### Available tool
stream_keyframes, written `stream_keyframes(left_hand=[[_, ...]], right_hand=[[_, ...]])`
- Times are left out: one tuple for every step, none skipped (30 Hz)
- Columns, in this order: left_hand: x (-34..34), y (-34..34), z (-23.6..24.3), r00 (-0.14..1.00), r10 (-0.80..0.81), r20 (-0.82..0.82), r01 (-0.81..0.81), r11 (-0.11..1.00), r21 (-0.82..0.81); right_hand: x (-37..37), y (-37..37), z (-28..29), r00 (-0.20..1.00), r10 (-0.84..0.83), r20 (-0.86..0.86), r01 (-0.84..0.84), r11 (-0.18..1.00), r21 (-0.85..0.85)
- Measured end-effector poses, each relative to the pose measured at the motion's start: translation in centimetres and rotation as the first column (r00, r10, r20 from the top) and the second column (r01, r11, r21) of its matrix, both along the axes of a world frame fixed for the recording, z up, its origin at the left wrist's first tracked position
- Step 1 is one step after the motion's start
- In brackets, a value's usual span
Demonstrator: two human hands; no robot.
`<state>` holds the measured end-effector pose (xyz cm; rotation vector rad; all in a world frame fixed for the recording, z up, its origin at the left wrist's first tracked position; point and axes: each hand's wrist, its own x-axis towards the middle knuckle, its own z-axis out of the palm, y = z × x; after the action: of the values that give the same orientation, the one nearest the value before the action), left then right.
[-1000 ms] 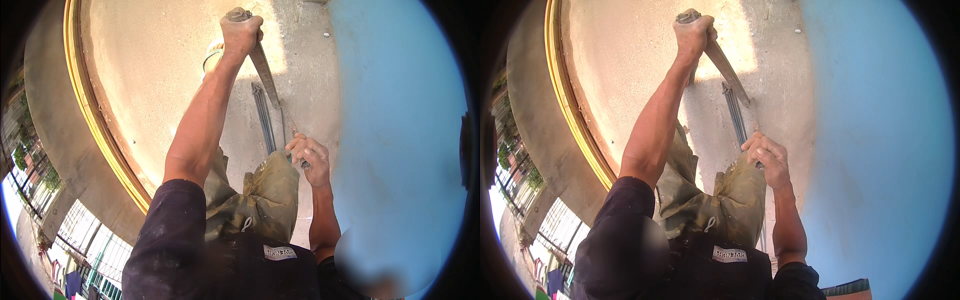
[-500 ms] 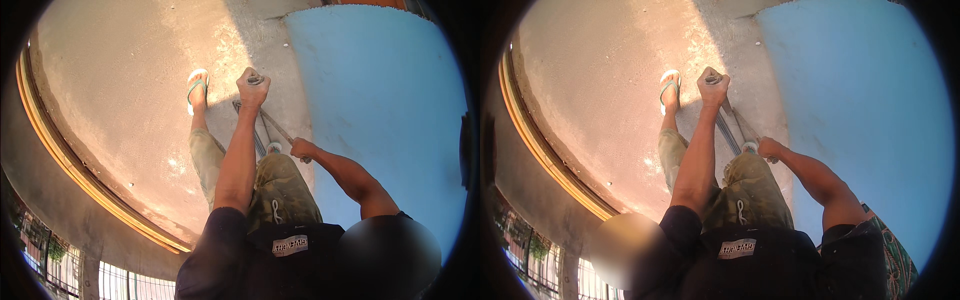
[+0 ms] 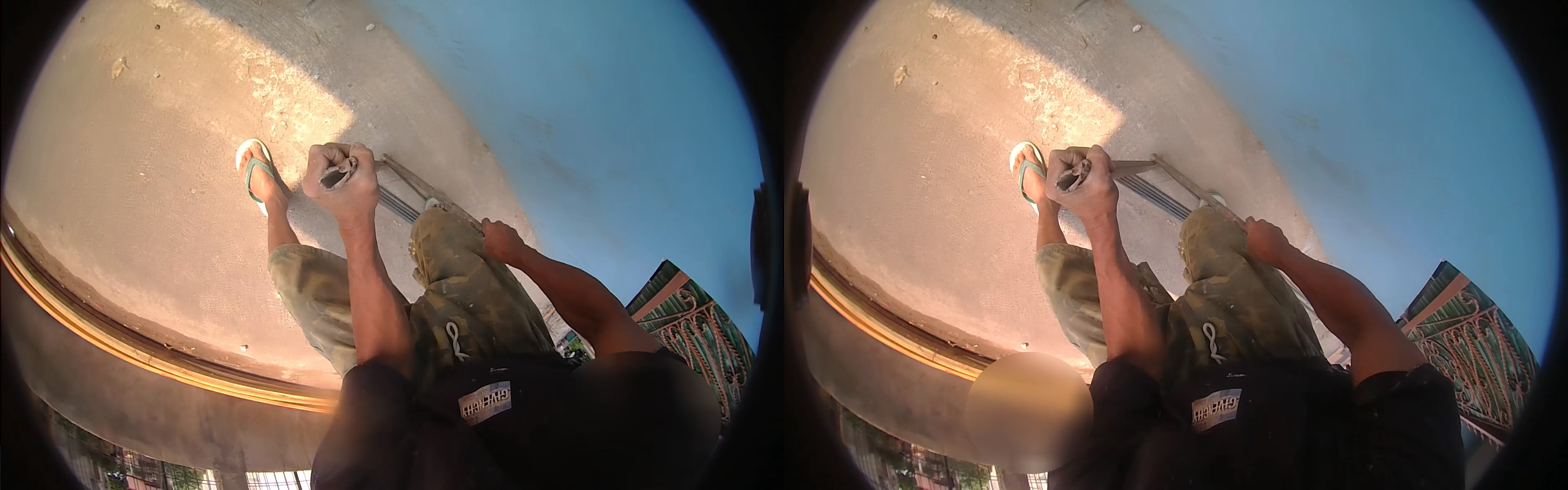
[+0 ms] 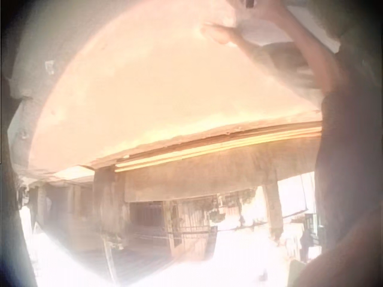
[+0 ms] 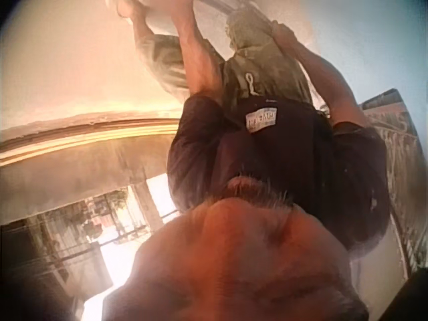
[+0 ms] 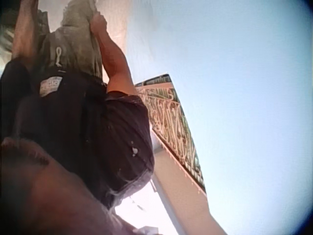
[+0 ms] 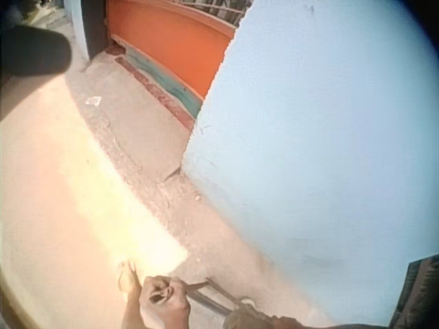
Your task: The person uses a hand saw to cut several long metal rods on a concrete floor. After cutting, the person walks through a narrow alleyway and enters a cluttered construction area, where they pick up a bundle of wire ties and a pair of pliers.
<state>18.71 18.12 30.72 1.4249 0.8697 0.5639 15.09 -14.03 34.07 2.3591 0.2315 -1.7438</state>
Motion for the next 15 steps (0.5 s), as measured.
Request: stream_keyframes(left_hand=[[-0.5,-0.4,0.0,1.0,0.021,-0.006,-0.021,0.999,-0.027],[-0.2,0.0,-0.2,0.999,0.054,0.006,-0.054,0.998,-0.032],[-0.9,0.1,0.0,0.998,0.041,-0.045,-0.042,0.999,-0.024],[-0.9,-0.1,0.1,0.998,0.057,-0.017,-0.058,0.997,-0.06],[-0.6,-0.2,0.9,0.998,0.069,0.009,-0.067,0.993,-0.098],[-0.2,-0.3,0.9,0.995,0.09,0.044,-0.084,0.988,-0.129],[-0.4,-0.1,0.4,0.997,0.071,0.036,-0.069,0.996,-0.055],[-0.3,0.0,0.3,0.996,0.072,0.044,-0.069,0.995,-0.067],[-0.2,-0.1,0.5,0.996,0.078,0.042,-0.075,0.994,-0.082],[-0.1,-0.2,0.5,0.996,0.085,0.039,-0.081,0.992,-0.097],[-0.4,-0.3,0.6,0.995,0.087,0.038,-0.082,0.991,-0.103],[-0.4,-0.2,0.6,0.994,0.098,0.049,-0.093,0.991,-0.1],[-0.1,0.2,0.0,0.991,0.107,0.081,-0.099,0.991,-0.089],[-1.2,1.4,-0.8,0.981,0.102,0.167,-0.076,0.985,-0.155],[-1.3,1.2,-0.4,0.974,0.116,0.196,-0.081,0.98,-0.181]], right_hand=[[-2.9,-1.5,-0.4,0.996,-0.079,0.03,0.079,0.997,0.003],[-4.1,-2.0,-1.0,0.993,-0.112,0.03,0.111,0.994,0.017],[-5.4,-3.0,-1.0,0.989,-0.149,0.026,0.149,0.989,0.017],[-6.5,-4.2,-1.3,0.983,-0.185,0.02,0.185,0.983,0.017],[-7.7,-5.2,-2.1,0.978,-0.206,0.036,0.206,0.979,0.001],[-8.5,-6.2,-2.9,0.977,-0.209,0.046,0.209,0.978,0.0],[-9.5,-7.3,-3.5,0.976,-0.212,0.056,0.212,0.977,-0.003],[-10.4,-8.2,-4.3,0.973,-0.221,0.064,0.222,0.975,-0.007],[-10.3,-8.7,-4.6,0.972,-0.225,0.066,0.223,0.974,0.026],[-10.1,-9.4,-4.8,0.971,-0.229,0.067,0.225,0.973,0.058],[-10.9,-10.0,-4.6,0.969,-0.241,0.061,0.236,0.969,0.081],[-13.0,-11.1,-5.3,0.96,-0.279,0.019,0.278,0.96,0.043],[-16.1,-12.5,-7.1,0.948,-0.319,-0.006,0.319,0.948,0.021],[-17.9,-13.3,-9.4,0.934,-0.356,-0.031,0.356,0.934,0.009],[-18.9,-13.9,-10.5,0.926,-0.376,-0.035,0.377,0.925,0.039]])
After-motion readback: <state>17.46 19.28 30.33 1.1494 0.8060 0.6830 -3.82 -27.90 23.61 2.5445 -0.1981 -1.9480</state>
